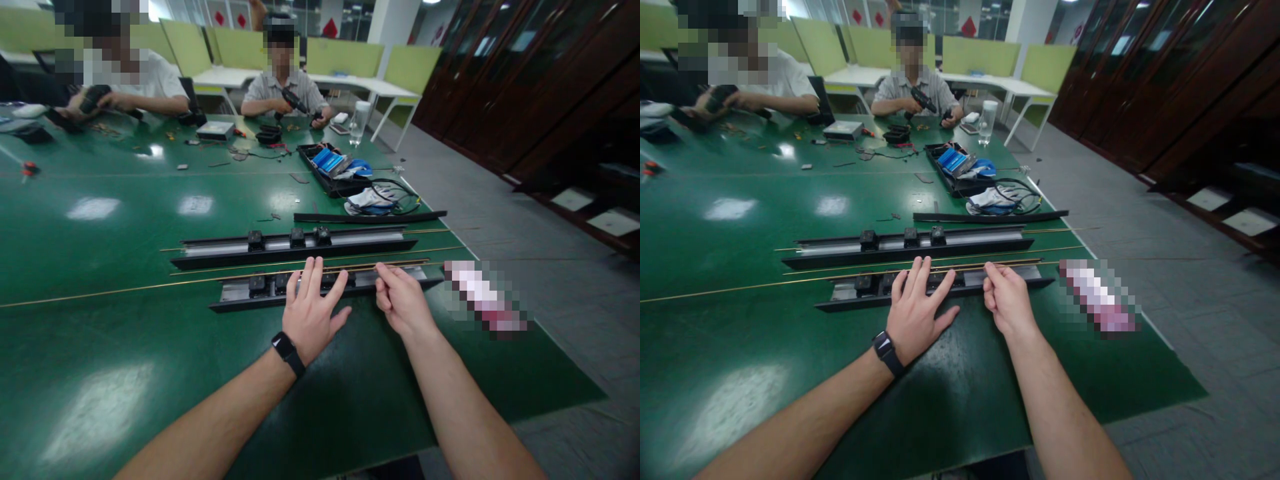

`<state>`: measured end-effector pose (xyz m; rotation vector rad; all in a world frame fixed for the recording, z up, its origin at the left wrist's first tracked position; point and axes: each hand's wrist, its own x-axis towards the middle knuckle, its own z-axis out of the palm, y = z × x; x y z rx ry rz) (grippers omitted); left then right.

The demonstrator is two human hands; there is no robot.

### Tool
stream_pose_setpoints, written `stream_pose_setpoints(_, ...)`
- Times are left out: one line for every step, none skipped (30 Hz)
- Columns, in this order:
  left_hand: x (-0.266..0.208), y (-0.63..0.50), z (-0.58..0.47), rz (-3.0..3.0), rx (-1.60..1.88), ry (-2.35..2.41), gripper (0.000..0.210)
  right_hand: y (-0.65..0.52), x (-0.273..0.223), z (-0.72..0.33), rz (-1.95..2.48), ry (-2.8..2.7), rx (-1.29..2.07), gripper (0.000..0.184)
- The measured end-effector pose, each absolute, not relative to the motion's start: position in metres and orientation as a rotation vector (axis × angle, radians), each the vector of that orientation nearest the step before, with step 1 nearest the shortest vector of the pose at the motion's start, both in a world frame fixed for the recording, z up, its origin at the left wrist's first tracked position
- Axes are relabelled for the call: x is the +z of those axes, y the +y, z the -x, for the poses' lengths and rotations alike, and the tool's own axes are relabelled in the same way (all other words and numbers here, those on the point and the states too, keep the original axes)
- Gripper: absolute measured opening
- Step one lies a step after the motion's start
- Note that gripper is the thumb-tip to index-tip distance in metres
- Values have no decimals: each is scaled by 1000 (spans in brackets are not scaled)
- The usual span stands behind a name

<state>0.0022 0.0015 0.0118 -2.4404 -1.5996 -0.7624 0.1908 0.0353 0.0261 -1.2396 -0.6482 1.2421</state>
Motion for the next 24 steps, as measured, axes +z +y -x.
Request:
stream_pose_setpoints(12, 1, -2, 2442, -765, -1598, 66, 35, 26, -191, 1238, -649, 1241, 37)
stream_pose_setpoints(12, 1, -2, 2443, -766, -1597, 66, 35, 26, -191, 1237, -647, 1240, 37)
stream_pose_setpoints(12, 1, -2, 2443, -766, -1597, 66, 36, 26, -191, 1236, -643, 1240, 37)
stream_pose_setpoints(12, 2, -2, 2442, -766, -1598, 66, 36, 27, -191, 1235, -638, 1240, 37)
stream_pose_setpoints(12, 2, -2, 2442, -765, -1598, 66, 36, 27, -190, 1234, -632, 1239, 37)
stream_pose_setpoints(12, 2, -2, 2441, -765, -1597, 65, 35, 27, -190, 1233, -626, 1239, 37)
stream_pose_setpoints(12, 2, -2, 2440, -766, -1597, 65, 35, 27, -190, 1232, -620, 1241, 36)
stream_pose_setpoints(12, 2, -2, 2439, -767, -1596, 64, 35, 28, -190, 1229, -616, 1242, 36)
stream_pose_setpoints(12, 2, -2, 2438, -768, -1594, 64, 35, 28, -190, 1226, -614, 1245, 36)
stream_pose_setpoints(12, 2, -2, 2437, -770, -1594, 64, 35, 28, -189, 1224, -612, 1245, 35)
stream_pose_setpoints(11, 2, -2, 2437, -770, -1595, 65, 35, 28, -189, 1222, -612, 1244, 35)
stream_pose_setpoints(11, 2, -2, 2439, -770, -1597, 65, 35, 28, -189, 1222, -612, 1243, 35)
stream_pose_setpoints(11, 2, -2, 2443, -768, -1597, 65, 35, 28, -189, 1222, -612, 1241, 36)
stream_pose_setpoints(11, 2, -2, 2447, -767, -1596, 64, 35, 28, -189, 1223, -612, 1241, 36)
stream_pose_setpoints(11, 2, -2, 2452, -765, -1596, 64, 35, 28, -189, 1223, -612, 1241, 36)
stream_pose_setpoints(12, 2, -1, 2455, -763, -1595, 63, 35, 28, -189, 1221, -611, 1240, 35)
stream_pose_setpoints(12, 2, -1, 2457, -761, -1594, 63, 35, 28, -189, 1219, -609, 1240, 35)
stream_pose_setpoints(12, 2, -1, 2456, -761, -1594, 62, 35, 28, -189, 1218, -607, 1240, 34)
stream_pose_setpoints(13, 2, -1, 2452, -762, -1594, 62, 35, 28, -189, 1218, -605, 1239, 34)
stream_pose_setpoints(13, 2, -1, 2447, -766, -1595, 62, 35, 28, -189, 1219, -603, 1239, 34)
stream_pose_setpoints(13, 2, -1, 2442, -768, -1595, 62, 35, 29, -189, 1219, -601, 1236, 34)
stream_pose_setpoints(13, 1, -1, 2440, -771, -1593, 62, 35, 29, -189, 1220, -600, 1235, 34)
stream_pose_setpoints(13, 1, -1, 2439, -771, -1592, 62, 35, 29, -188, 1220, -600, 1233, 34)
stream_pose_setpoints(13, 1, -1, 2439, -771, -1592, 62, 35, 29, -188, 1220, -599, 1232, 34)
